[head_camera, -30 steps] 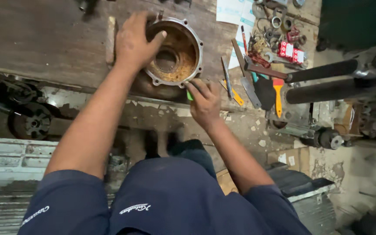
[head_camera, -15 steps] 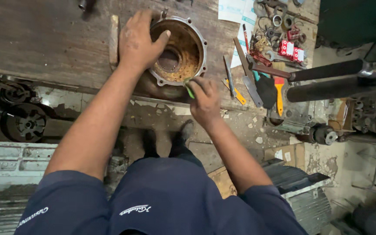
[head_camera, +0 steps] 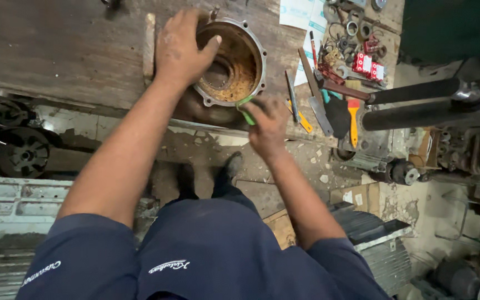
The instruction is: The person holds a rusty cast-iron pump housing on a workbench and scrapes rust and debris from its rim and inner surface with a small hand tool, then scrubs the surface with a green abrasive pad, rotating the housing to reach different sides.
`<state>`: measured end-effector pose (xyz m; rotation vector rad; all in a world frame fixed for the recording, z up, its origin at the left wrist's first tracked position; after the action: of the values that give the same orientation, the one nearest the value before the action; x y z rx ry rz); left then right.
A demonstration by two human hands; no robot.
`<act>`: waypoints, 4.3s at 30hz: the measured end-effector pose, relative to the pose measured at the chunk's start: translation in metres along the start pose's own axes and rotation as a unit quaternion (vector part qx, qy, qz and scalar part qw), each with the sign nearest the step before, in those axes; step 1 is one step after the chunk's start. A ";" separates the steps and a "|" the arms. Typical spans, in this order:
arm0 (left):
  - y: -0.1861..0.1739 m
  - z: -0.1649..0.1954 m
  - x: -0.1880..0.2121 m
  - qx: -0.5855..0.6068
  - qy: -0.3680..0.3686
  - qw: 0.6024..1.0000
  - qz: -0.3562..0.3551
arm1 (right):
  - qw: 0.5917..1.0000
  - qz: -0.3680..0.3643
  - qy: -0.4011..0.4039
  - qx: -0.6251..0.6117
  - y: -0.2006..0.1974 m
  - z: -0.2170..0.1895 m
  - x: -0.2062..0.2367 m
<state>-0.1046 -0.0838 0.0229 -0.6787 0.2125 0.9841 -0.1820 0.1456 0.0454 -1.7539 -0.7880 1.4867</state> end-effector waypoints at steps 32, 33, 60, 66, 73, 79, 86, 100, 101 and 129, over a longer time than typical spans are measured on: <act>0.000 0.002 0.001 0.004 -0.005 1.000 -0.016 | 0.999 0.018 0.031 -0.005 -0.007 0.005 -0.009; 0.000 0.001 0.001 0.001 -0.004 1.000 -0.015 | 0.998 0.029 0.049 0.010 -0.009 0.010 -0.008; -0.001 -0.004 0.001 -0.008 -0.012 1.000 -0.014 | 0.998 -0.001 -0.066 -0.010 0.004 -0.014 -0.009; -0.012 0.024 -0.002 -0.038 0.016 0.999 0.011 | 0.998 -0.047 -0.036 -0.006 0.009 -0.003 -0.005; -0.110 0.022 0.005 -0.002 0.050 0.998 0.046 | 0.929 0.017 0.241 -0.281 0.008 0.076 0.036; -0.070 -0.039 0.008 0.350 -0.100 0.932 -0.001 | 0.904 0.211 0.257 -0.268 0.031 0.070 0.010; -0.063 -0.054 0.042 0.421 -0.109 0.893 0.113 | 0.909 0.196 0.249 -0.272 0.060 0.066 -0.033; -0.080 0.040 0.059 0.099 -0.021 0.990 0.100 | 0.992 0.064 0.097 -0.051 -0.020 0.019 0.000; -0.065 0.048 0.043 0.025 -0.007 0.998 0.055 | 0.996 0.028 0.071 -0.042 -0.015 0.004 0.000; 0.037 -0.039 0.017 -0.189 -0.152 0.953 -0.181 | 0.999 0.024 0.022 -0.020 0.001 0.000 -0.006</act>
<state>-0.1206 -0.0822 -0.0312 -0.8667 -0.3717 0.7640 -0.1831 0.1400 0.0478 -1.8410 -0.7635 1.4663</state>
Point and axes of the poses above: each hand's wrist, its own x-axis away from the middle knuckle, its own y-axis out of the palm, z = x × y, the point moved 10 cm from there along -x, towards the middle knuckle, and after that the axes turned 10 degrees about x, right-handed, at the moved point
